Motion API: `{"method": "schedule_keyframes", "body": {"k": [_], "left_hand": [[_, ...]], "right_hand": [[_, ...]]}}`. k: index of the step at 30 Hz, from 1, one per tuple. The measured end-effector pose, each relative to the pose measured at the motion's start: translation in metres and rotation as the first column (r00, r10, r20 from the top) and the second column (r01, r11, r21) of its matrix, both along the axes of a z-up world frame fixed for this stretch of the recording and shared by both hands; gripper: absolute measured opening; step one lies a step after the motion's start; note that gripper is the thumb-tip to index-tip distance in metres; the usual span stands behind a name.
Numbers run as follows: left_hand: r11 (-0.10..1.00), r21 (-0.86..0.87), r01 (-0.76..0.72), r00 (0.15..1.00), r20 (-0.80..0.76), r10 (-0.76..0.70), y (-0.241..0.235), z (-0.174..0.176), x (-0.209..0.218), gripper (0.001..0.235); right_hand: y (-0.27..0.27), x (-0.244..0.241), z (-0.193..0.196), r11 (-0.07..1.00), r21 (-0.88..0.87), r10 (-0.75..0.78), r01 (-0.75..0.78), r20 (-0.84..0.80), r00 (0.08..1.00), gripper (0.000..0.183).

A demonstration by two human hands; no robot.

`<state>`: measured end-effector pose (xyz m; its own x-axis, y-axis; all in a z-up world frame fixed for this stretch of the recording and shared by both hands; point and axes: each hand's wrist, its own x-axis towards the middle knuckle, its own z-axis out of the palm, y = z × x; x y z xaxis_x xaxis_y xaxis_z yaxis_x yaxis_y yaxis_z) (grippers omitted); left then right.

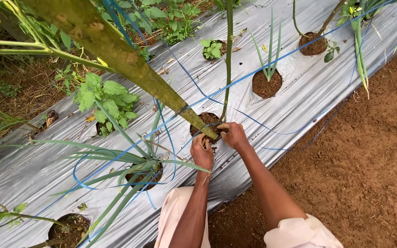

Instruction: The person gathers soil from the ground using a small wooden tool and then manually places handfuls of that soil into the planting holes of a plastic-covered garden bed to support the base of green onion plants.

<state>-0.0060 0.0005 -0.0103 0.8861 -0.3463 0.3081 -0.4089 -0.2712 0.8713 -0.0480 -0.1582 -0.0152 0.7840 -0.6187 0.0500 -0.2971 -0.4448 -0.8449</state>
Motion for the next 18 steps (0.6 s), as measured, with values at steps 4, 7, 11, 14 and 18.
{"method": "schedule_keyframes", "body": {"k": [4, 7, 11, 14, 18], "left_hand": [[1.000, 0.028, 0.013, 0.987, 0.159, -0.017, 0.002, -0.022, 0.004, 0.029], [0.998, 0.055, 0.039, 0.977, 0.207, -0.050, 0.005, -0.022, 0.001, 0.031], [0.982, 0.155, 0.107, 0.989, 0.084, -0.121, 0.013, -0.008, -0.003, 0.033], [0.973, 0.180, 0.145, 0.987, 0.042, -0.155, 0.013, -0.005, -0.003, 0.036], [0.971, 0.176, 0.164, 0.986, -0.011, -0.165, 0.013, -0.016, 0.006, 0.041]], "right_hand": [[-0.004, -0.004, -0.013, 0.994, -0.092, 0.041, -0.051, -0.106, 0.994, 0.034], [-0.005, -0.008, -0.017, 0.988, -0.129, 0.057, -0.082, -0.186, 0.981, 0.039], [-0.004, -0.009, -0.021, 0.994, -0.096, 0.014, -0.045, -0.305, 0.952, 0.053], [0.017, -0.033, 0.006, 0.983, -0.132, 0.068, -0.131, -0.402, 0.913, 0.051], [0.034, -0.047, 0.065, 0.980, -0.150, 0.064, -0.133, -0.393, 0.917, 0.053]]}}
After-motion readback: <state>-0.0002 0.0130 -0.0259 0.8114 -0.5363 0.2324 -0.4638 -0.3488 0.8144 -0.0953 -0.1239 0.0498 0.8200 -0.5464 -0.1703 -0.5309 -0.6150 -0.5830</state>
